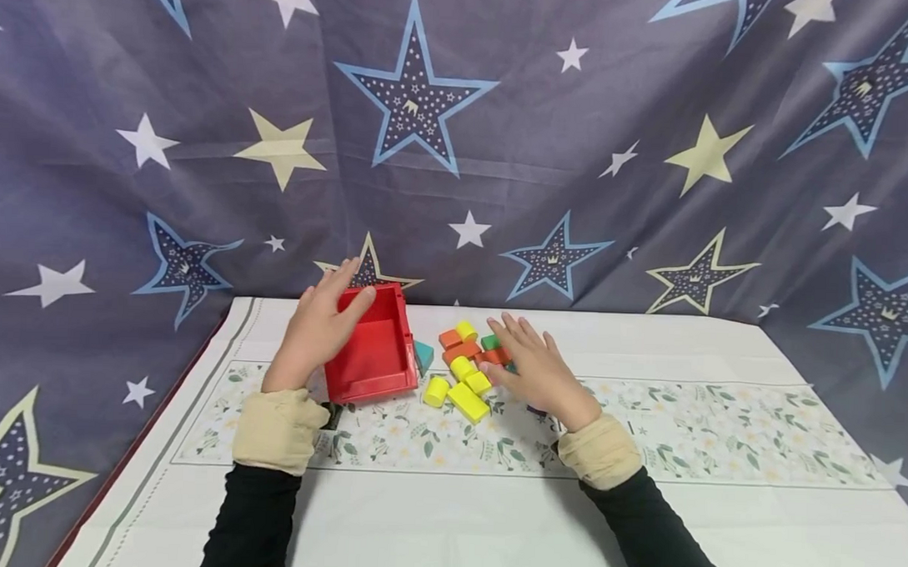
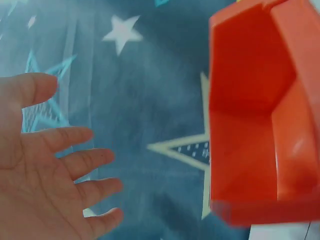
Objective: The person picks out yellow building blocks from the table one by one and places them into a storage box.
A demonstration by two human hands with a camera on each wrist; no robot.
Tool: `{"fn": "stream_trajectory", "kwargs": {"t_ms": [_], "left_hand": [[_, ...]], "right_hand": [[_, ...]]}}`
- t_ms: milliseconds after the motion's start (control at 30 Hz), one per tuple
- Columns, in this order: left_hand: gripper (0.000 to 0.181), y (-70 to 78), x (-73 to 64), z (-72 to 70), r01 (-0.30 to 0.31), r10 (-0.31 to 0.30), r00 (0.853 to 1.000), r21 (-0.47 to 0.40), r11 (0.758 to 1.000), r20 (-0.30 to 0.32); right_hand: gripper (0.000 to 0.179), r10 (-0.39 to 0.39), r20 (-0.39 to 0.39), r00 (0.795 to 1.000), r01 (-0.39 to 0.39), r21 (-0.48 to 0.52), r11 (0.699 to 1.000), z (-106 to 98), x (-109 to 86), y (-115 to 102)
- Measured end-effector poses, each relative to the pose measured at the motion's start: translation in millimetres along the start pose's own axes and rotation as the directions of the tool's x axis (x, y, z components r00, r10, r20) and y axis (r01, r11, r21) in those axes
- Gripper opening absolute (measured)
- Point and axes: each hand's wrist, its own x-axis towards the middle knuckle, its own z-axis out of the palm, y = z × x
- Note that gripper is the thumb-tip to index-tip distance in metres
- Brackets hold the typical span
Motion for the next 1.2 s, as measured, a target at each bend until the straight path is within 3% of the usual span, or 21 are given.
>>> {"fn": "stream_trajectory", "kwargs": {"t_ms": [167, 333, 533, 700, 800, 900, 1033, 1200], "left_hand": [[0.07, -15.1, -1.9, -15.4, 0.091, -0.085, 0.995, -0.13, 0.987, 0.052], [0.07, -30.3, 0.0, -19.4, 0.173, -0.152, 0.983, -0.249, 0.953, 0.102], [0.068, -44.2, 2.9, -18.6, 0.299, -0.26, 0.954, -0.399, 0.867, 0.148], [0.064, -51.5, 8.2, -13.0, 0.325, -0.317, 0.943, -0.488, 0.81, 0.101], [0.059, -56.1, 11.8, -7.8, 0.349, -0.386, 0.922, -0.505, 0.789, 0.035], [0.054, -60.8, 15.0, -1.3, 0.387, -0.467, 0.884, -0.514, 0.766, -0.031], [0.05, -66.6, 16.9, 6.2, 0.438, -0.541, 0.84, -0.533, 0.724, -0.044], [0.046, -71.8, 16.6, 9.2, 0.471, -0.572, 0.82, -0.528, 0.706, -0.034]], "right_hand": [[0.075, -0.045, -0.035, 0.998, 0.046, 0.02, 0.999, -13, -3.8, -4], [0.074, -0.09, -0.034, 0.995, 0.091, 0.022, 0.996, -20, -3.2, -16], [0.071, -0.189, -0.021, 0.982, 0.189, -0.018, 0.982, -21, 6.4, -33], [0.057, -0.285, -0.074, 0.956, 0.288, 0.021, 0.958, -20, 17.2, -46], [0.049, -0.289, -0.076, 0.954, 0.294, 0.059, 0.954, -19, 23.3, -53], [0.044, -0.273, -0.026, 0.962, 0.274, 0.064, 0.96, -17, 27.8, -61], [0.042, -0.254, 0.062, 0.965, 0.252, 0.031, 0.967, -11, 30.6, -69], [0.041, -0.228, 0.127, 0.965, 0.23, -0.002, 0.973, -3, 31.6, -74]]}}
